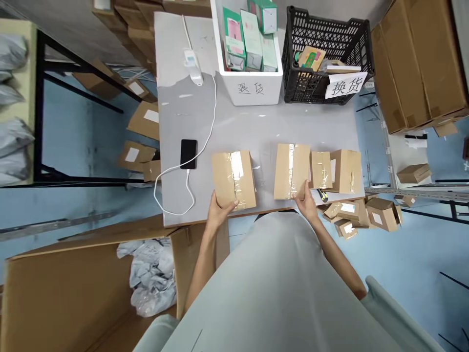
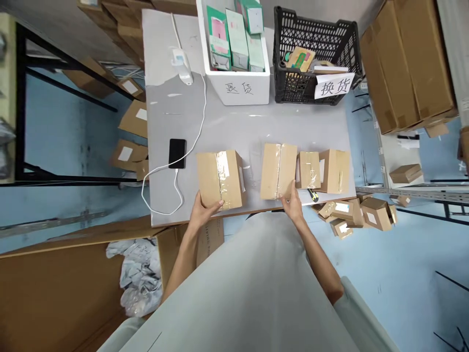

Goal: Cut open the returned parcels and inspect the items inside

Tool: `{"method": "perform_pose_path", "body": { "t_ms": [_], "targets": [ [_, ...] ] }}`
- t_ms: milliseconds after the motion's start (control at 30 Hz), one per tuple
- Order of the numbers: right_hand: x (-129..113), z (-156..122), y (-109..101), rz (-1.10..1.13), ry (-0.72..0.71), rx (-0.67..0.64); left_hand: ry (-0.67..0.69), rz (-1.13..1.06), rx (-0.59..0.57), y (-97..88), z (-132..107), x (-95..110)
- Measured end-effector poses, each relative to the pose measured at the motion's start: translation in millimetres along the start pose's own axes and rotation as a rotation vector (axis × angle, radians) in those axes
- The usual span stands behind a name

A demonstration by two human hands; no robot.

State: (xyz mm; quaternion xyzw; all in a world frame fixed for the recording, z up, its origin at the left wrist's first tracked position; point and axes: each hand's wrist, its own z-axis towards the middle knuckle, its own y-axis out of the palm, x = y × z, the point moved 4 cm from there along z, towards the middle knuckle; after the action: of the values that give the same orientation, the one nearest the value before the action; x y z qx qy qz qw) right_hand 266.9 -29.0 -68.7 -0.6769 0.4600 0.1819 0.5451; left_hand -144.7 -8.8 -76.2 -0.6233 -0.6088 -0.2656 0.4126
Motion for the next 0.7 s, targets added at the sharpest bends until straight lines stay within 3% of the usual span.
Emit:
{"method": "perform_pose_path", "body": {
  "t_ms": [100, 267, 433, 600, 700],
  "targets": [
    [-8.7, 14.4, 14.7, 0.04, -0.053, -0.063, -0.038, -0.042, -0.014, 19.3, -3.0, 3.6],
    [-14.8, 61.3, 16.2, 0.061, -0.116, -0.04, -0.015, -0.118, -0.077, 76.0, 18.9, 22.0],
    [-27.9, 140.4, 1.6, 0.057, -0.166, 0.015, 0.006, -0.165, -0.033, 118.9, 75.5, 55.6],
    [-62.5, 228.3, -6.6, 0.097, -0.148, 0.049, 0.019, -0.145, -0.006, 146.3, 146.8, 114.2],
    [-87.9, 266.9, -12.6, 0.143, -0.108, 0.059, 0.018, -0.103, 0.047, 157.6, 179.3, 145.1]
  ]
}}
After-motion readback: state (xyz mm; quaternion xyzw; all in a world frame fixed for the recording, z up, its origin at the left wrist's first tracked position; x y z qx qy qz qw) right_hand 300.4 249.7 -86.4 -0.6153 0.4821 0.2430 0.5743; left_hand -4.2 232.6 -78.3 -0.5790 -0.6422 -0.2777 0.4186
